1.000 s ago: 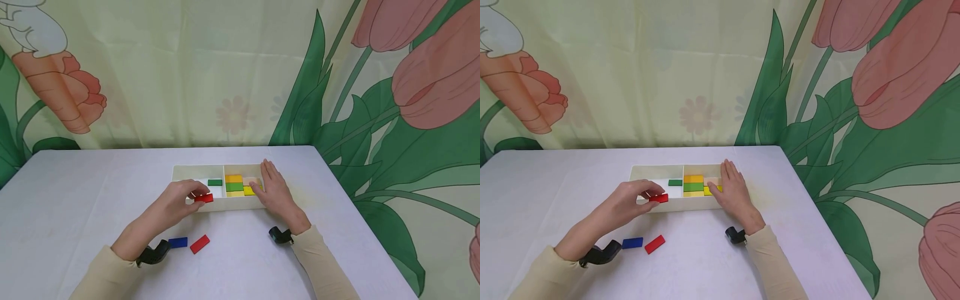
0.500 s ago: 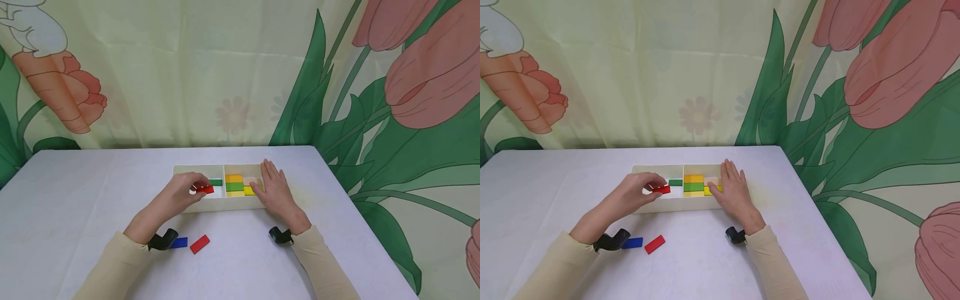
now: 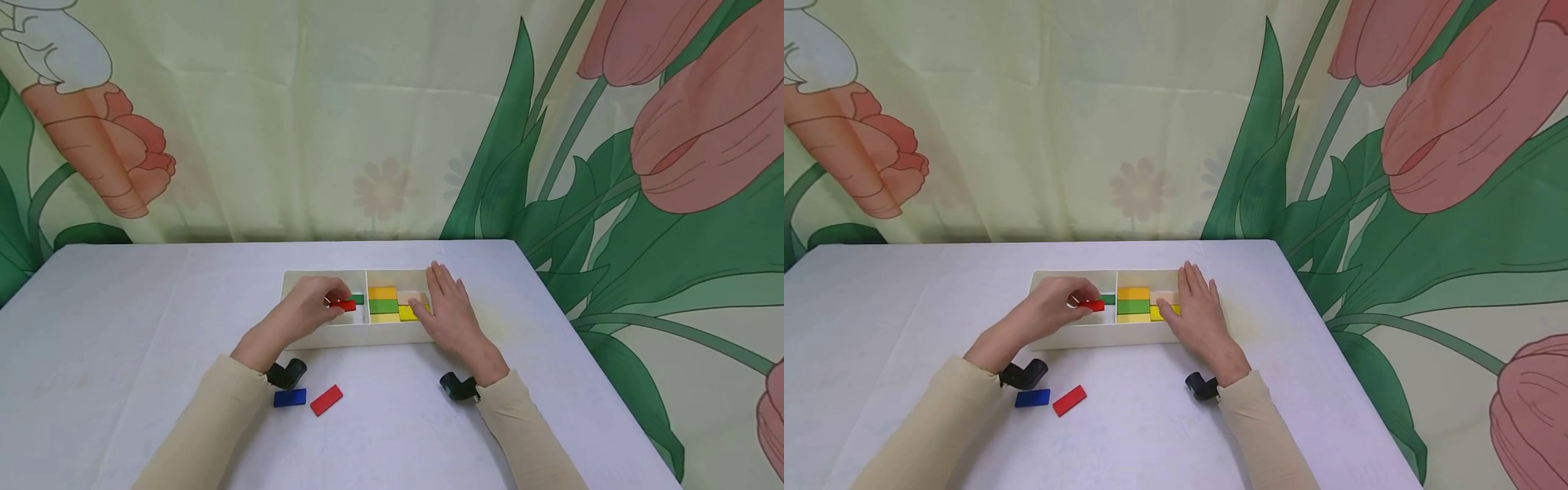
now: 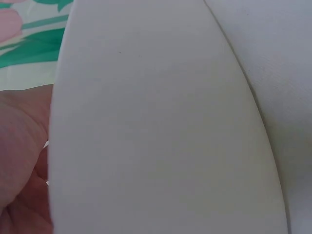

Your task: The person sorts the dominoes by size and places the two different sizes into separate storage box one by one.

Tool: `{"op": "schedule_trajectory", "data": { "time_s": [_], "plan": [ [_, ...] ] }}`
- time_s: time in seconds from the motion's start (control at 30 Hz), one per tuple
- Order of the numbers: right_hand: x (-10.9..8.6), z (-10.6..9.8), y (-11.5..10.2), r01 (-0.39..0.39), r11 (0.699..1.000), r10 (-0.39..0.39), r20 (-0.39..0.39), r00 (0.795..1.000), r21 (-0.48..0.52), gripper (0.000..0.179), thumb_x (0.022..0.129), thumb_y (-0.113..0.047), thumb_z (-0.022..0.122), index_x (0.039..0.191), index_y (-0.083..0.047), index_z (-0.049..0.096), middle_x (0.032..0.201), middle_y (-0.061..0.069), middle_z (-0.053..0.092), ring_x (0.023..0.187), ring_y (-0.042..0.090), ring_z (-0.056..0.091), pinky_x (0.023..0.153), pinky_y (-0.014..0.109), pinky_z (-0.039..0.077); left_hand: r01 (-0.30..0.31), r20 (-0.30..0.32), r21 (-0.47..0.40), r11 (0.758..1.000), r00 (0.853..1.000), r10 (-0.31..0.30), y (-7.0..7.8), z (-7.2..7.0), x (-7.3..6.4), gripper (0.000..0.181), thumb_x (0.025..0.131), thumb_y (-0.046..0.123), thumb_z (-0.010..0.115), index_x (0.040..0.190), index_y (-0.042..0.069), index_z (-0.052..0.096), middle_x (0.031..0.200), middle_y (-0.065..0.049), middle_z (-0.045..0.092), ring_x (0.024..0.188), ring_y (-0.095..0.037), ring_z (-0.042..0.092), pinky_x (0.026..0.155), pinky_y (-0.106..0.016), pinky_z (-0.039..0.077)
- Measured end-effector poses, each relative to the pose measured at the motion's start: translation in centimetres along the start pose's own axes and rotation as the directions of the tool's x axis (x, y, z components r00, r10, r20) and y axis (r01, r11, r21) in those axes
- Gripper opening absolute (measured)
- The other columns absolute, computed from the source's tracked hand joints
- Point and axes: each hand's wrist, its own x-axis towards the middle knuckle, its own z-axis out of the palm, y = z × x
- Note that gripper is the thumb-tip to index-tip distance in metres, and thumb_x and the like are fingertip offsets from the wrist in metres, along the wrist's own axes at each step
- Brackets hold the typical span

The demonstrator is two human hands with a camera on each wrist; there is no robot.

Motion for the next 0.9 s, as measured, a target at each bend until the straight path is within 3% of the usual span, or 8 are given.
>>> {"op": "schedule_trajectory", "data": {
  "time_s": [0.17, 0.43, 0.7, 0.9],
  "plan": [
    [-0.1, -0.1, 0.2, -0.017, 1.0, 0.017, 0.005, 1.0, 0.0, 0.079, 0.101, -0.048, 0.044, 0.156, 0.003, 0.018, 0.166, 0.018, 0.014, 0.155, 0.034, 0.012, 0.124, 0.059, 0.012, 0.039, 0.045, -0.015, 0.999, 0.998, -0.039, 0.0, 0.8, 1.3, 0.023, 0.083, 0.001, 0.077, 0.105, 0.005, 0.072, 0.098, -0.007, 0.072, 0.091, -0.021, 0.065, 0.084, -0.033, 0.059],
    [-0.2, -0.1, 0.4, -0.02, 1.0, 0.02, 0.012, 1.0, 0.016, 0.079, 0.101, -0.048, 0.043, 0.156, 0.002, 0.017, 0.166, 0.017, 0.013, 0.155, 0.034, 0.011, 0.124, 0.058, 0.011, 0.048, 0.09, 0.012, 0.999, 0.995, -0.049, -0.1, 1.5, 2.9, 0.022, 0.082, -0.001, 0.077, 0.102, 0.005, 0.072, 0.096, -0.006, 0.071, 0.089, -0.02, 0.063, 0.086, -0.033, 0.059],
    [-0.2, 0.0, 0.4, -0.023, 0.999, 0.022, 0.013, 1.0, 0.023, 0.08, 0.1, -0.049, 0.043, 0.156, 0.002, 0.017, 0.167, 0.016, 0.013, 0.155, 0.033, 0.011, 0.124, 0.058, 0.012, 0.047, 0.137, 0.141, 0.989, 0.988, -0.067, -0.3, 2.0, 4.1, 0.015, 0.082, -0.003, 0.074, 0.095, 0.004, 0.071, 0.09, -0.006, 0.069, 0.083, -0.021, 0.059, 0.082, -0.034, 0.056],
    [-0.1, -0.1, 0.1, -0.007, 1.0, 0.006, 0.015, 1.0, 0.026, 0.079, 0.1, -0.048, 0.044, 0.156, 0.002, 0.018, 0.166, 0.016, 0.013, 0.155, 0.034, 0.011, 0.123, 0.059, 0.014, 0.032, 0.118, 0.204, 0.978, 0.991, -0.057, -0.5, 2.4, 4.4, 0.014, 0.08, -0.005, 0.074, 0.09, 0.004, 0.069, 0.083, -0.006, 0.066, 0.078, -0.02, 0.056, 0.075, -0.03, 0.053]
  ]
}}
